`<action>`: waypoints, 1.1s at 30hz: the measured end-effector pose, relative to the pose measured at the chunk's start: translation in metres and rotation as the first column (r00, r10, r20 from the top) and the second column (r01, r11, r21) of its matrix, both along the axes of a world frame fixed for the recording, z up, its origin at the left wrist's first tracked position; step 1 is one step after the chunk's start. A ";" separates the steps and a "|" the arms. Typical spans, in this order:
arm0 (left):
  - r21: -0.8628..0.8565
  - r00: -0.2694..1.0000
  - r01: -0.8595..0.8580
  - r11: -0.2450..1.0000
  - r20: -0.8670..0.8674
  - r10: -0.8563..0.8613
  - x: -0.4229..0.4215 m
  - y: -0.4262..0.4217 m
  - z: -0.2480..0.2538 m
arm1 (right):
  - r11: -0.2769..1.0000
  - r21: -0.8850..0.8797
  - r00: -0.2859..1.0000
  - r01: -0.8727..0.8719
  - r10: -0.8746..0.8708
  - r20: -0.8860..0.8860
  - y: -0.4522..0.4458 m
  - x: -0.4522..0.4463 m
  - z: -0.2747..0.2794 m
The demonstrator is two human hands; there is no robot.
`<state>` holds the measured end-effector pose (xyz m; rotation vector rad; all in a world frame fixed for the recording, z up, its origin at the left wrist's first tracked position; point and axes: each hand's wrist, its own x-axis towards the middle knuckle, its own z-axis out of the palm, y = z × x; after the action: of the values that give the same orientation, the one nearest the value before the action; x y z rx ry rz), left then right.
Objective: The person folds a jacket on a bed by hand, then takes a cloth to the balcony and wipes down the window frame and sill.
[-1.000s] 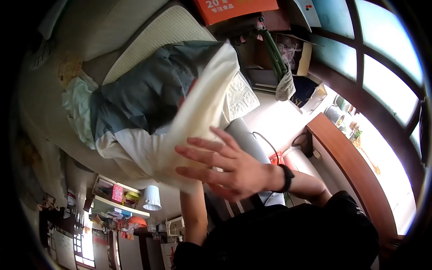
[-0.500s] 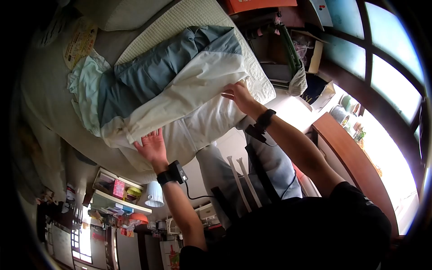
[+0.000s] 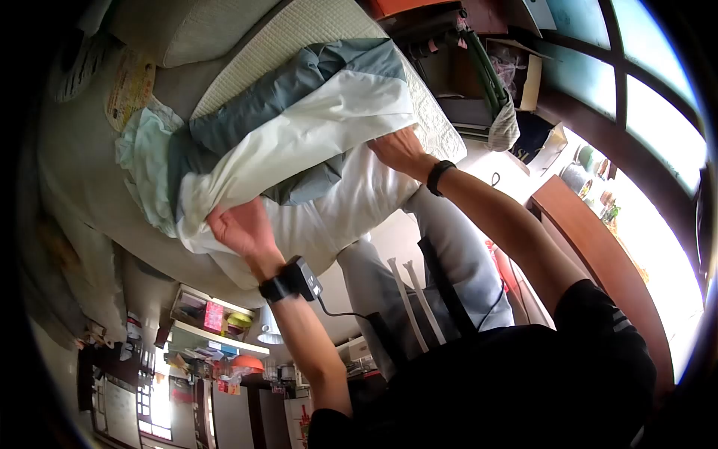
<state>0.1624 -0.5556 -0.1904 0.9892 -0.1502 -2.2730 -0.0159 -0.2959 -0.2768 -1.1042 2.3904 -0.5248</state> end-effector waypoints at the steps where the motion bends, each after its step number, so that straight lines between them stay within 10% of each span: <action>1: -0.041 0.999 -0.051 0.998 0.002 0.051 -0.007 -0.001 0.011 | 1.000 -0.029 0.996 0.003 -0.006 -0.093 -0.001 -0.005 0.002; 12: -0.146 0.805 0.190 0.971 0.589 -0.069 0.049 -0.003 -0.078 | 0.957 0.116 0.958 0.266 -0.275 0.078 0.020 -0.016 -0.023; 17: -0.008 0.722 0.284 0.959 0.660 -0.208 0.047 -0.017 -0.071 | 0.995 0.014 0.994 0.102 -0.101 -0.043 0.023 -0.010 -0.025; 19: -0.072 0.361 0.488 0.870 0.924 -0.127 0.044 -0.011 -0.073 | 0.992 0.096 0.996 0.082 -0.084 0.012 0.025 -0.011 -0.020; 24: 0.032 0.209 0.774 0.633 0.930 -0.302 0.070 -0.019 -0.111 | 0.992 0.126 1.000 0.024 -0.022 -0.015 0.027 -0.016 -0.029; 28: -0.104 0.381 0.555 0.825 0.914 -0.141 0.060 0.003 -0.104 | 0.995 0.103 0.996 0.004 0.005 -0.093 0.022 -0.022 -0.033; 33: -0.245 0.465 0.666 0.704 0.875 -0.135 0.071 -0.011 -0.098 | 0.988 0.156 1.000 -0.012 0.013 -0.003 0.013 -0.025 -0.017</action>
<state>0.2336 -0.5666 -0.2888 1.7065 -1.5709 -1.7137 -0.0412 -0.2831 -0.2937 -1.0515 2.3812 -0.3246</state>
